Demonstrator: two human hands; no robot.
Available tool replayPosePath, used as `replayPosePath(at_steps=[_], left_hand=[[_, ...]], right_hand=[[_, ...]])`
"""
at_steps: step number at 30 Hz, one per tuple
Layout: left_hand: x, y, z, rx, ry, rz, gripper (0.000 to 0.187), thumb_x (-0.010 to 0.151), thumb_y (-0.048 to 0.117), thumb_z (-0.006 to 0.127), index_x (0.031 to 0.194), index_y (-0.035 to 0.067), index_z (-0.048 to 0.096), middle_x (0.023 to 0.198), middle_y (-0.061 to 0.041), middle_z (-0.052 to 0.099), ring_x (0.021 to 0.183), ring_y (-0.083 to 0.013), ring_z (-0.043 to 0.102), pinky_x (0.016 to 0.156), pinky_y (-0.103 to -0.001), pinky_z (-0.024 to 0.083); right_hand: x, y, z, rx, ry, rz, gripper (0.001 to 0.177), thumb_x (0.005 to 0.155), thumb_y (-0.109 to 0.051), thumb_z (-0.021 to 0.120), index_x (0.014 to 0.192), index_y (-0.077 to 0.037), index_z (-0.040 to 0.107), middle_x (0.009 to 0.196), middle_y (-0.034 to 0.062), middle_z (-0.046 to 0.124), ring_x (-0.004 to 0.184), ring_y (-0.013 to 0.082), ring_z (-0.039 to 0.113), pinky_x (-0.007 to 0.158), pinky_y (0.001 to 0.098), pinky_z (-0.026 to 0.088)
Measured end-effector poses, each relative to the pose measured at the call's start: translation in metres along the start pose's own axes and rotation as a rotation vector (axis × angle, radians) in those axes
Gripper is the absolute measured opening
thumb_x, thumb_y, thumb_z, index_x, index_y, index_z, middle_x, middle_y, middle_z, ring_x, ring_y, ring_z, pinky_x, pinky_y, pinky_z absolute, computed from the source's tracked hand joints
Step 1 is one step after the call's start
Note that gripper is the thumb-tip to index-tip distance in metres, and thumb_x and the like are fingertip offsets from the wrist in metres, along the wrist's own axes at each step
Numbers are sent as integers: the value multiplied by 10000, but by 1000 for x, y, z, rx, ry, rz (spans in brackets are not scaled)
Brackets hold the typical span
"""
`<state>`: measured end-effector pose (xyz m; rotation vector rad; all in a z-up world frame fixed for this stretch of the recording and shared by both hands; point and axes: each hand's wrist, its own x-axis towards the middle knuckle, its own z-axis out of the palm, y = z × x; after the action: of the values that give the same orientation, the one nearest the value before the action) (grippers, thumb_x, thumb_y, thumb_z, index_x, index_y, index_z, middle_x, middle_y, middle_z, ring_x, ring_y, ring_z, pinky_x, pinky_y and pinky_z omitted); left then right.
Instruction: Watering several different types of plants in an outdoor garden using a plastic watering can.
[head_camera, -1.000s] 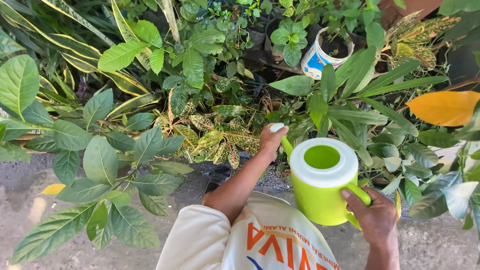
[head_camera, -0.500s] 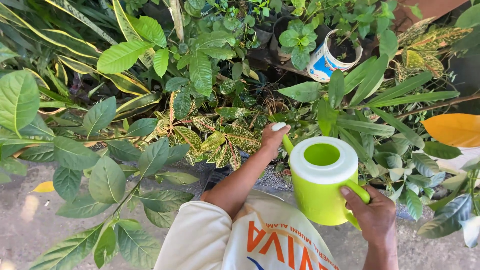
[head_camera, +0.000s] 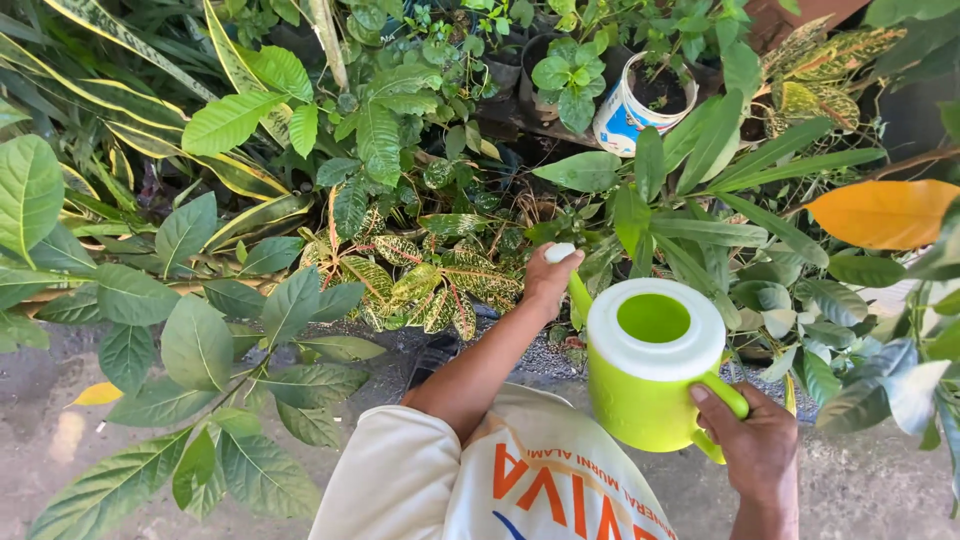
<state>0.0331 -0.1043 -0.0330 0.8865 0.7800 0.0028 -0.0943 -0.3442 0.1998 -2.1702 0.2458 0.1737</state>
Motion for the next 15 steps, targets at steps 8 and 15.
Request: replayPosePath(at_steps=[8, 15], left_hand=[[-21, -16, 6, 42, -19, 45, 713, 762, 216, 866, 1371, 64, 529, 1197, -102, 686, 1058, -214, 668, 935, -354, 534], [-25, -33, 4, 21, -64, 58, 626, 770, 227, 856, 1305, 69, 573, 1138, -90, 696, 999, -211, 669, 878, -364, 546]], right_hand=[[-13, 41, -21, 172, -28, -28, 178, 887, -133, 786, 810, -7, 688, 619, 37, 597, 510, 73, 485, 453, 242, 360], [-23, 43, -27, 133, 0, -14, 145, 877, -130, 787, 830, -10, 720, 614, 54, 612, 508, 76, 505, 445, 244, 370]])
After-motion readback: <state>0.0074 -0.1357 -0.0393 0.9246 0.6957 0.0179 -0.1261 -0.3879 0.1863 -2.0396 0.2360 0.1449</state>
